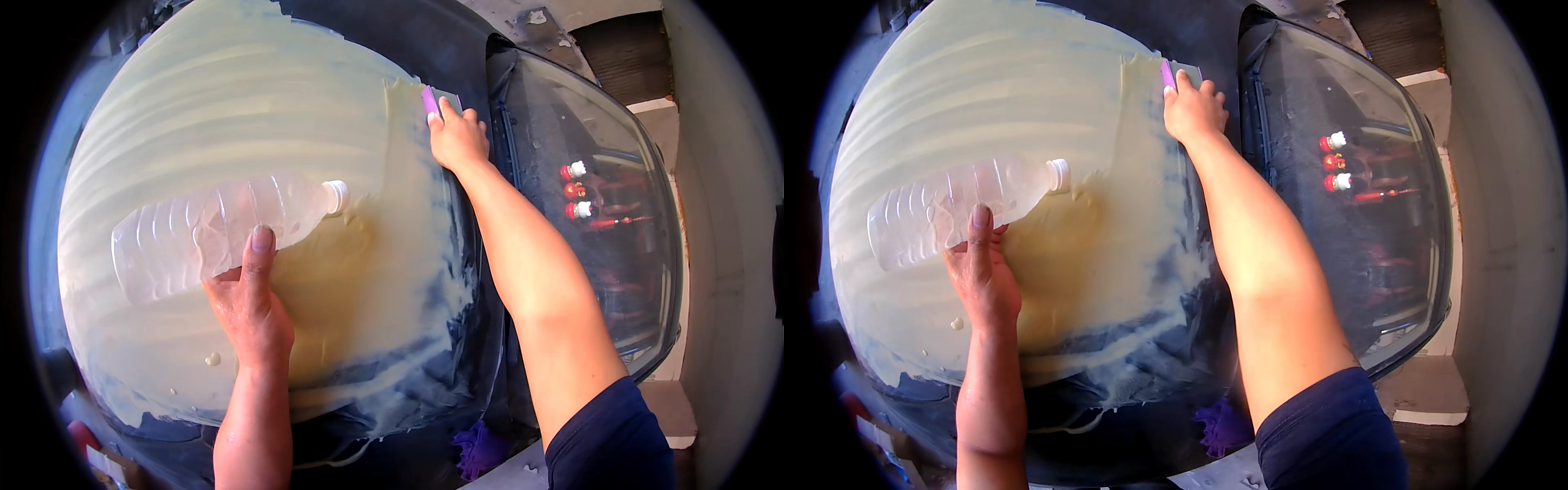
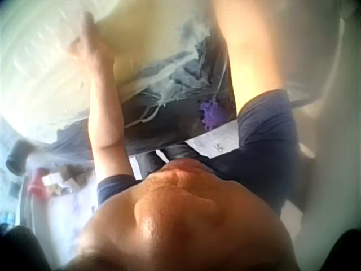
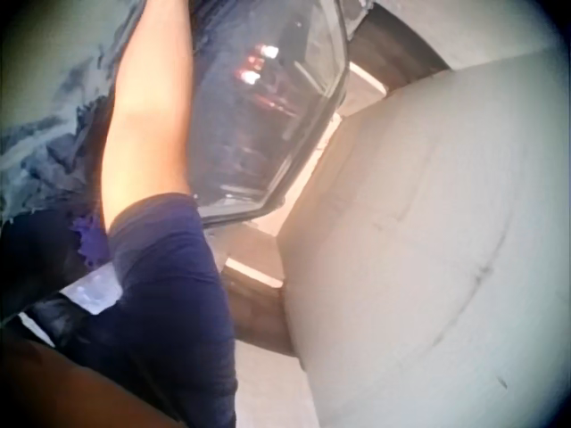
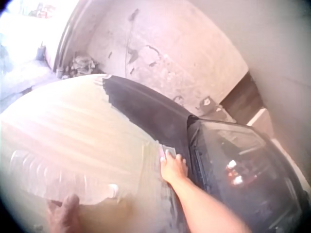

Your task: The person retrieves a sanding block and water bottle from a bucket, then pours liquid onto the car hood and spreads a thick white paste across the surface using the sanding block. The person repeatedly pours and spreads the paste to cover more of the hood area.

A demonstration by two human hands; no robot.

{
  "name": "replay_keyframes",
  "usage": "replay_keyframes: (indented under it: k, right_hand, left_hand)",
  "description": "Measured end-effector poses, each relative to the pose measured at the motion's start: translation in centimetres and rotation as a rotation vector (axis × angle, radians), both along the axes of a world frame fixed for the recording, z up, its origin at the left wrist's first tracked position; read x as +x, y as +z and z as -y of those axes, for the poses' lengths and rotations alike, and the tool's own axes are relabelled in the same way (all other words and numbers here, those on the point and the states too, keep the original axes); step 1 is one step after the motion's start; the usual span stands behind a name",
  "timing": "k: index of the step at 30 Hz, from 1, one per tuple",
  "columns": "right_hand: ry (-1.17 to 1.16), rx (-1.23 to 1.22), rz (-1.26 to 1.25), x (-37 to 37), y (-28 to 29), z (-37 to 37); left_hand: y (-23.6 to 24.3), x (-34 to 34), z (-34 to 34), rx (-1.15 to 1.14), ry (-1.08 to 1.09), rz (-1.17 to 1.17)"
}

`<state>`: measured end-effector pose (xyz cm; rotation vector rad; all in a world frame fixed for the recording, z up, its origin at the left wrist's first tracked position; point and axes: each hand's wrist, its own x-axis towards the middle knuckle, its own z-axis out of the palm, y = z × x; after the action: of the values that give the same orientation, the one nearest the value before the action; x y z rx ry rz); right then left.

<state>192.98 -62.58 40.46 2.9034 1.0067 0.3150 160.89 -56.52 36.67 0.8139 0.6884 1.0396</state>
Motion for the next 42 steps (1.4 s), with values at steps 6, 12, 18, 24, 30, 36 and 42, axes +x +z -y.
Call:
replay_keyframes:
  k: [6,12,18,24,30,36,42]
  right_hand:
    - [0.315,-0.005,0.002,-9.9,-2.7,10.3]
    - [0.287,0.037,0.043,-4.2,-2.0,6.3]
    - [0.115,0.001,-0.029,-0.5,-1.0,1.5]
    - [0.398,-0.007,0.005,-12.3,-2.0,11.3]
    - [0.154,0.048,0.009,1.5,-1.3,0.6]
    - [0.407,0.178,-0.028,-6.2,-4.4,6.0]
    - [0.525,0.205,-0.095,-10.9,-3.3,8.8]
  left_hand:
    - [-0.5,-0.7,-0.7,-0.031,0.032,-0.01]
    - [-0.4,-0.3,-0.4,-0.024,0.021,-0.006]
    - [-0.5,-0.3,-0.4,-0.004,-0.012,-0.033]
    - [-0.2,-0.6,-0.5,-0.021,0.077,-0.017]
    - [-0.7,0.1,0.0,-0.023,-0.019,-0.018]
    - [-0.4,-0.7,-0.5,-0.023,0.024,-0.031]
    - [-0.5,-0.9,-0.6,-0.008,0.036,-0.04]
